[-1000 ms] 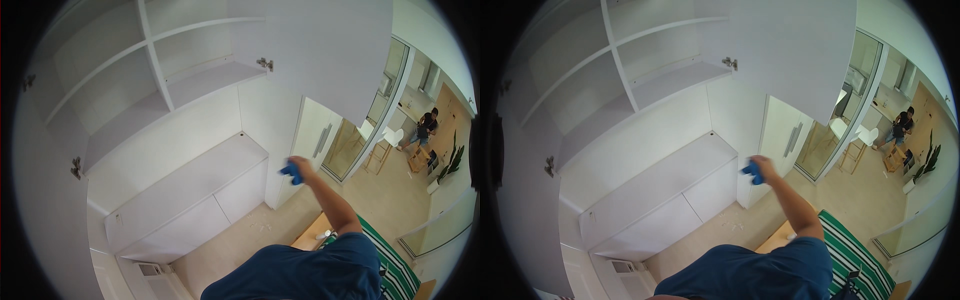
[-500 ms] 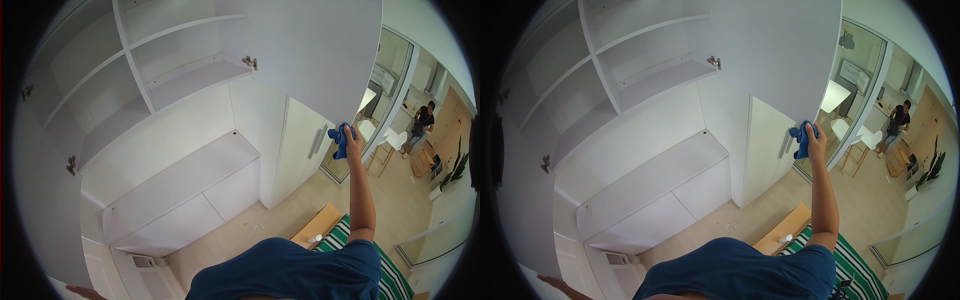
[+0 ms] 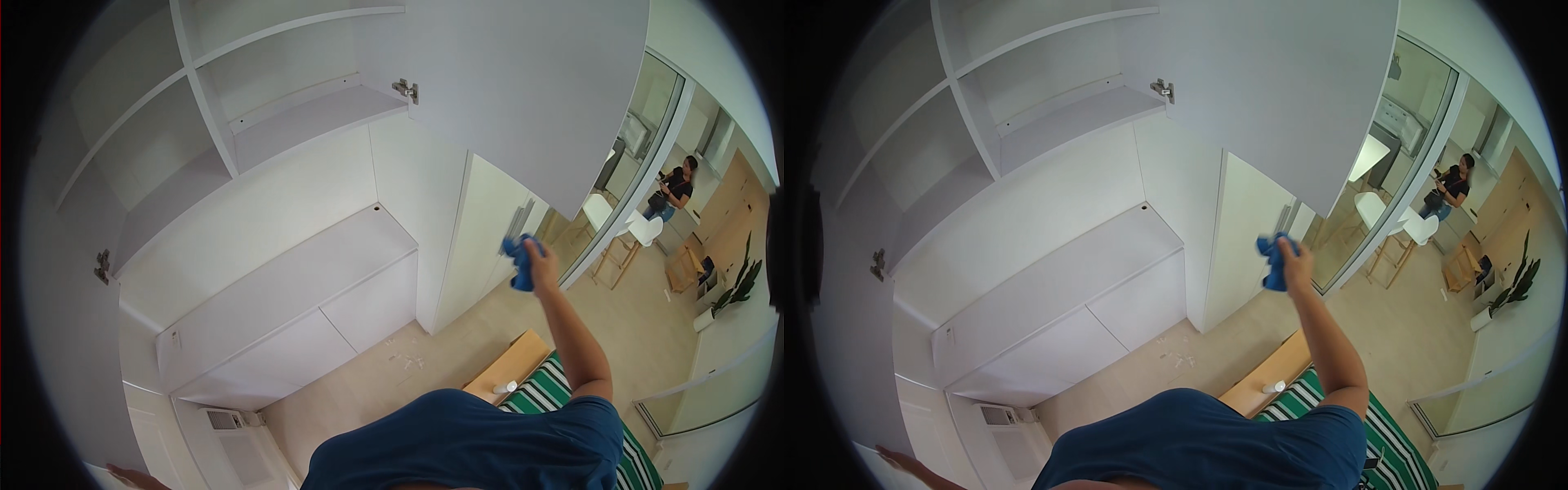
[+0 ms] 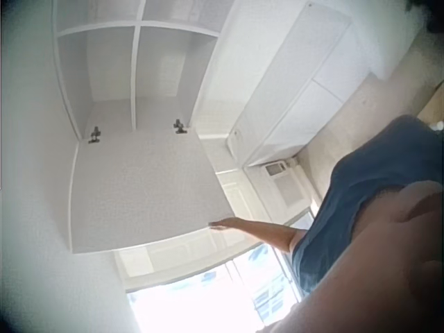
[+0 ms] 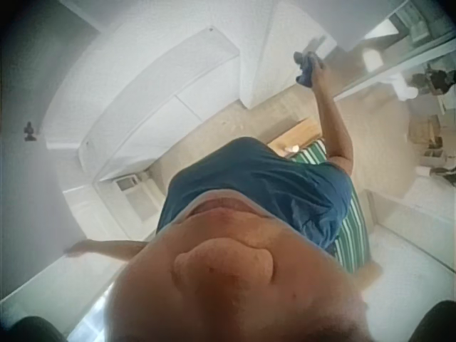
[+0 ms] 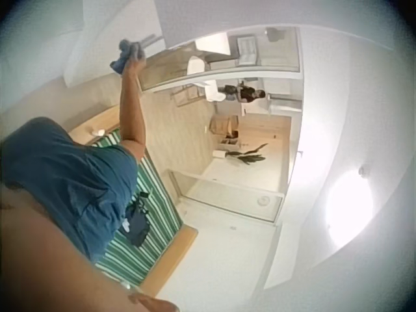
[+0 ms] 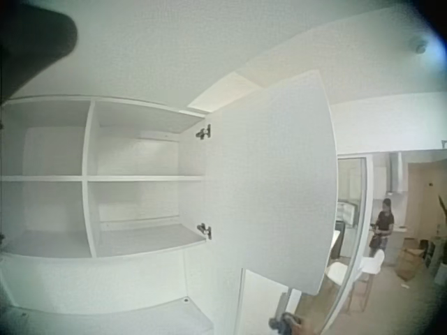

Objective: The person wipes the interior and exterior surfaces of white cabinets and a wooden corner shelf using a blue cloth.

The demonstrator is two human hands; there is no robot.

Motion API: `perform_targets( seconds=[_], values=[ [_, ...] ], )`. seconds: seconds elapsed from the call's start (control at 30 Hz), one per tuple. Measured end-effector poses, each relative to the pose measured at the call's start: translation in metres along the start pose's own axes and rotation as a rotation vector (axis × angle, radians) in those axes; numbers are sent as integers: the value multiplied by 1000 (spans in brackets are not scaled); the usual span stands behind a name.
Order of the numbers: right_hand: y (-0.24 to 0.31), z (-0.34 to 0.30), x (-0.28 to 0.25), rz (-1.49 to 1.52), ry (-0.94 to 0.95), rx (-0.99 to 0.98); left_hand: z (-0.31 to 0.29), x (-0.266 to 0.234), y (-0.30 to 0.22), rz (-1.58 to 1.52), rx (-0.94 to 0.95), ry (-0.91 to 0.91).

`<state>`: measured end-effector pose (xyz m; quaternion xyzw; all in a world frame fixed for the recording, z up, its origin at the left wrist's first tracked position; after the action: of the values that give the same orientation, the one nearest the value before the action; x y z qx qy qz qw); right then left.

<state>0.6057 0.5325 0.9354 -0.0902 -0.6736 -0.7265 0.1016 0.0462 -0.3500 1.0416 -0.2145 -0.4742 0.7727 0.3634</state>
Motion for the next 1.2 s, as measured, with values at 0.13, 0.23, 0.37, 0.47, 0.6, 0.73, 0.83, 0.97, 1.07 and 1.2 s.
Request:
perform_targets(
  seconds=[0.13, 0.23, 0.37, 0.47, 0.6, 0.73, 0.83, 0.97, 1.07, 1.2],
  values=[
    [-1, 10, 109, -197, 274, -122, 2, -4, -3, 7, 26, -20],
    [54, 48, 219, -196, 428, -456, -3, -5, -6, 5, 20, -43],
    [106, 108, 374, -223, 427, -1068, -18, -12, -22, 82, 16, -100],
    [115, 162, 453, -357, 420, -1199, -38, 3, -35, 153, 17, -118],
    [56, 250, 486, -1155, 412, -1180, -62, 17, -47, 212, 35, -155],
    [14, 240, 519, -1264, 502, -982, -77, 5, -67, 324, 60, -219],
    [10, 230, 515, -1243, 683, -1052, -83, -3, -75, 366, 63, -255],
    [32, 239, 511, -1120, 434, -392, -92, 18, -74, 416, 62, -276],
    [33, 163, 545, -1222, 564, -781, -99, 9, -79, 485, 54, -325],
    [10, 46, 620, -1165, 798, -948, -120, 39, -87, 525, 66, -319]
  ],
)
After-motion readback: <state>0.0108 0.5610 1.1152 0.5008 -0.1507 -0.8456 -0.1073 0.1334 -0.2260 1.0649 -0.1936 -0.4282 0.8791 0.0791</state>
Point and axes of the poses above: each hand's wrist, its own z-axis towards the middle knuckle, its own x-axis out of the palm, y = z × x, the point moved 6 cm from there along z, towards the middle knuckle, and after that the axes turned 13 degrees about z, right-handed, at the moved point
